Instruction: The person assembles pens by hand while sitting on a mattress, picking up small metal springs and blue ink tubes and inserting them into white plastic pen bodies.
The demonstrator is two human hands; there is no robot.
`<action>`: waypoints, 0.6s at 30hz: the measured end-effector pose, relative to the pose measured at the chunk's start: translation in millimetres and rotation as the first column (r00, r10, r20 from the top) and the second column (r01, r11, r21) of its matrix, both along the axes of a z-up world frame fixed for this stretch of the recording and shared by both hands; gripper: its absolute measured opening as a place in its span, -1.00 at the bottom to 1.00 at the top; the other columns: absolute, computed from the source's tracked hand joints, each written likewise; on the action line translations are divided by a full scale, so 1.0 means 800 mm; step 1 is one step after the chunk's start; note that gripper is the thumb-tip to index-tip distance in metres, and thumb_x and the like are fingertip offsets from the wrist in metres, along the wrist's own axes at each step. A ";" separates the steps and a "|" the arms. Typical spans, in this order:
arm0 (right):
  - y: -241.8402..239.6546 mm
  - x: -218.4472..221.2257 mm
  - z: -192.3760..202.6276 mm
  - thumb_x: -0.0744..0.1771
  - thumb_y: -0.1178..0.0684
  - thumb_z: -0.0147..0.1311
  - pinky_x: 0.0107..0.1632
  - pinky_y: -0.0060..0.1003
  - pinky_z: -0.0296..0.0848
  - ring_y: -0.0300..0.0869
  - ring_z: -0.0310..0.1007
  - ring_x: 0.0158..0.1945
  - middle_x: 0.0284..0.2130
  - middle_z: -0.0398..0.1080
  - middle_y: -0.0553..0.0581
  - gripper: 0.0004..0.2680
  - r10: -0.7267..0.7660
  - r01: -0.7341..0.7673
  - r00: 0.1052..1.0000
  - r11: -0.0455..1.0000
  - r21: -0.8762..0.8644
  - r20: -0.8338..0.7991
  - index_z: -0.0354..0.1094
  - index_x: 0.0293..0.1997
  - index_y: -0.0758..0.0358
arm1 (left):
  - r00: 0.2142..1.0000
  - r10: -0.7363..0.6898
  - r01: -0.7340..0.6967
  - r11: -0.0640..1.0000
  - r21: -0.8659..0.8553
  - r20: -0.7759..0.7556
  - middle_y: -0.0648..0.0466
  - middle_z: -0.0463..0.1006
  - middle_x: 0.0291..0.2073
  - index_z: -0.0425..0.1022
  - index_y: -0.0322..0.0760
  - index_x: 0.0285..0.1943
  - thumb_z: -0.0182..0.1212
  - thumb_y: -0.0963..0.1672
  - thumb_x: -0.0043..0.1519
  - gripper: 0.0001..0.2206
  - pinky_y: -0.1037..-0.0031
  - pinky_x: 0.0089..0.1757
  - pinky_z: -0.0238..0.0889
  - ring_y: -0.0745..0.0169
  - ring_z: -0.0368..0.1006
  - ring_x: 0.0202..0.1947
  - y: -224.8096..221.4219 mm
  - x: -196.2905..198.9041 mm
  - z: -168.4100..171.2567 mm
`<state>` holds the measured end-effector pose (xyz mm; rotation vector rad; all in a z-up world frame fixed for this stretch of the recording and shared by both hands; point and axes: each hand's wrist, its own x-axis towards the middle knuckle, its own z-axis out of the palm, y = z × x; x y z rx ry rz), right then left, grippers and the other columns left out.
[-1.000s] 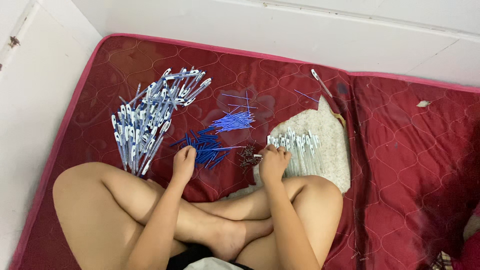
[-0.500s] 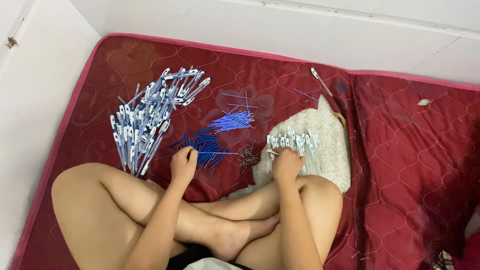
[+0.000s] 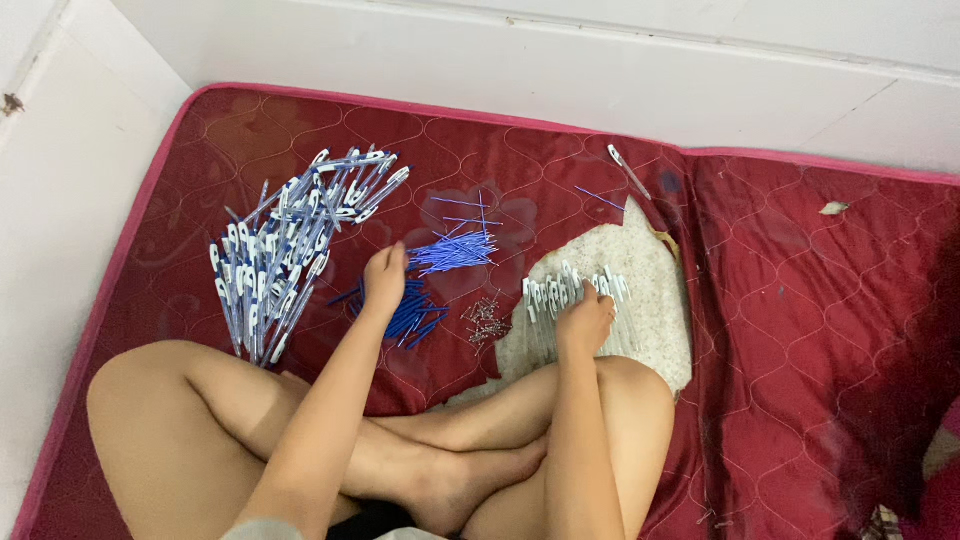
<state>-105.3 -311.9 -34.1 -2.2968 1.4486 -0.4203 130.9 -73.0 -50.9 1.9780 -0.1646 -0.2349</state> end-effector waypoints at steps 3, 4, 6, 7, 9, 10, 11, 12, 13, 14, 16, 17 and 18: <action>-0.011 0.001 -0.021 0.30 0.23 0.10 -0.05 0.16 0.48 0.32 0.43 -0.01 -0.11 0.35 0.35 -0.70 -0.040 0.040 0.999 0.999 -0.001 -0.020 0.43 0.17 0.18 | 0.992 -0.119 0.125 0.967 0.222 -0.040 -0.22 0.63 -0.30 0.54 -0.27 -0.47 -0.12 0.15 0.41 -0.43 0.06 0.02 0.30 -0.34 0.51 -0.03 -0.024 0.001 0.045; -0.013 0.002 -0.022 0.30 0.23 0.10 -0.05 0.16 0.48 0.32 0.43 -0.01 -0.11 0.35 0.35 -0.70 -0.042 0.042 0.999 0.999 -0.002 -0.018 0.43 0.17 0.18 | 0.992 -0.122 0.127 0.967 0.221 -0.038 -0.22 0.63 -0.30 0.54 -0.27 -0.47 -0.12 0.15 0.41 -0.43 0.06 0.02 0.30 -0.34 0.51 -0.03 -0.024 0.001 0.050; -0.015 0.003 -0.027 0.29 0.20 0.11 -0.06 0.15 0.49 0.28 0.45 -0.02 -0.13 0.38 0.29 -0.72 -0.068 0.066 0.996 0.997 -0.043 -0.057 0.43 0.12 0.13 | 0.995 -0.086 0.098 0.929 0.358 -0.049 -0.10 0.64 -0.26 0.62 -0.20 -0.33 -0.19 0.17 0.43 -0.42 0.11 0.01 0.33 -0.22 0.52 -0.01 -0.024 -0.001 0.060; -0.015 0.003 -0.024 0.29 0.20 0.11 -0.06 0.15 0.49 0.28 0.45 -0.02 -0.13 0.38 0.29 -0.72 -0.072 0.069 0.996 0.997 -0.042 -0.056 0.43 0.12 0.13 | 0.995 -0.089 0.101 0.928 0.359 -0.049 -0.10 0.64 -0.26 0.62 -0.20 -0.33 -0.19 0.17 0.43 -0.42 0.11 0.01 0.33 -0.22 0.52 -0.01 -0.021 -0.001 0.065; -0.011 0.004 -0.018 0.28 0.18 0.12 -0.05 0.16 0.47 0.29 0.44 -0.03 -0.14 0.39 0.31 -0.74 -0.106 0.103 0.994 0.992 -0.073 -0.034 0.46 0.08 0.14 | 0.997 -0.076 0.060 0.912 0.406 0.024 -0.11 0.66 -0.18 0.66 -0.14 -0.18 -0.17 0.15 0.42 -0.49 0.01 0.00 0.36 -0.27 0.51 0.02 -0.009 -0.004 0.073; -0.010 0.003 -0.017 0.28 0.18 0.12 -0.05 0.16 0.47 0.29 0.44 -0.03 -0.14 0.39 0.31 -0.74 -0.103 0.100 0.994 0.993 -0.069 -0.038 0.46 0.08 0.14 | 0.997 -0.073 0.058 0.910 0.410 0.020 -0.11 0.66 -0.18 0.66 -0.14 -0.18 -0.17 0.15 0.42 -0.49 0.01 0.00 0.36 -0.27 0.51 0.02 0.002 -0.005 0.074; -0.009 0.002 -0.016 0.26 0.16 0.17 -0.07 0.16 0.48 0.28 0.45 -0.04 -0.15 0.39 0.30 -0.72 -0.110 0.108 0.993 0.992 -0.058 -0.034 0.46 0.07 0.15 | 0.996 -0.086 0.070 0.911 0.407 0.023 -0.13 0.64 -0.14 0.63 -0.17 -0.14 -0.10 0.13 0.40 -0.54 -0.01 0.02 0.34 -0.28 0.50 0.04 0.013 -0.007 0.075; -0.011 0.004 -0.013 0.24 0.14 0.22 -0.08 0.16 0.48 0.27 0.45 -0.05 -0.15 0.39 0.28 -0.70 -0.118 0.116 0.993 0.992 -0.050 -0.025 0.45 0.07 0.15 | 0.995 -0.099 0.079 0.913 0.401 0.029 -0.14 0.63 -0.10 0.59 -0.19 -0.11 -0.04 0.11 0.38 -0.59 -0.04 0.03 0.33 -0.30 0.49 0.06 0.020 -0.007 0.077; -0.012 0.003 -0.018 0.24 0.14 0.22 -0.08 0.16 0.48 0.27 0.45 -0.05 -0.15 0.39 0.28 -0.70 -0.113 0.112 0.993 0.992 -0.050 -0.024 0.45 0.07 0.15 | 0.995 -0.094 0.075 0.913 0.401 0.030 -0.14 0.63 -0.10 0.59 -0.19 -0.11 -0.04 0.11 0.38 -0.59 -0.04 0.03 0.33 -0.30 0.49 0.06 0.033 -0.010 0.071; -0.013 0.002 -0.022 0.23 0.11 0.23 -0.08 0.20 0.47 0.28 0.44 -0.04 -0.14 0.39 0.29 -0.70 -0.128 0.127 0.992 0.990 -0.057 -0.017 0.44 0.08 0.13 | 0.984 -0.177 0.152 0.864 0.480 0.008 -0.04 0.63 -0.14 0.59 -0.11 -0.16 0.03 0.13 0.32 -0.62 0.02 0.00 0.37 -0.20 0.50 0.05 0.045 -0.012 0.065; -0.015 0.002 -0.025 0.23 0.08 0.24 -0.08 0.23 0.46 0.30 0.44 -0.03 -0.13 0.38 0.29 -0.69 -0.140 0.140 0.990 0.988 -0.062 -0.009 0.43 0.09 0.12 | 0.967 -0.254 0.223 0.802 0.554 -0.021 0.06 0.64 -0.18 0.59 -0.04 -0.21 0.10 0.15 0.25 -0.65 0.07 -0.02 0.40 -0.09 0.52 0.03 0.064 -0.021 0.079; -0.015 0.002 -0.025 0.23 0.07 0.25 -0.07 0.23 0.46 0.30 0.43 -0.02 -0.12 0.37 0.28 -0.67 -0.151 0.150 0.989 0.987 -0.054 0.000 0.42 0.10 0.13 | 0.947 -0.318 0.271 0.706 0.655 -0.048 -0.05 0.63 -0.14 0.56 -0.15 -0.17 0.17 0.15 0.21 -0.62 0.03 0.02 0.38 -0.18 0.50 0.06 0.072 -0.029 0.100; -0.016 0.002 -0.024 0.22 0.07 0.25 -0.06 0.23 0.46 0.29 0.41 -0.01 -0.11 0.36 0.27 -0.66 -0.159 0.159 0.987 0.986 -0.047 0.008 0.42 0.10 0.14 | 0.923 -0.375 0.309 0.595 0.742 -0.084 -0.16 0.62 -0.09 0.53 -0.26 -0.13 0.24 0.14 0.18 -0.56 -0.01 0.06 0.35 -0.26 0.48 0.10 0.080 -0.037 0.120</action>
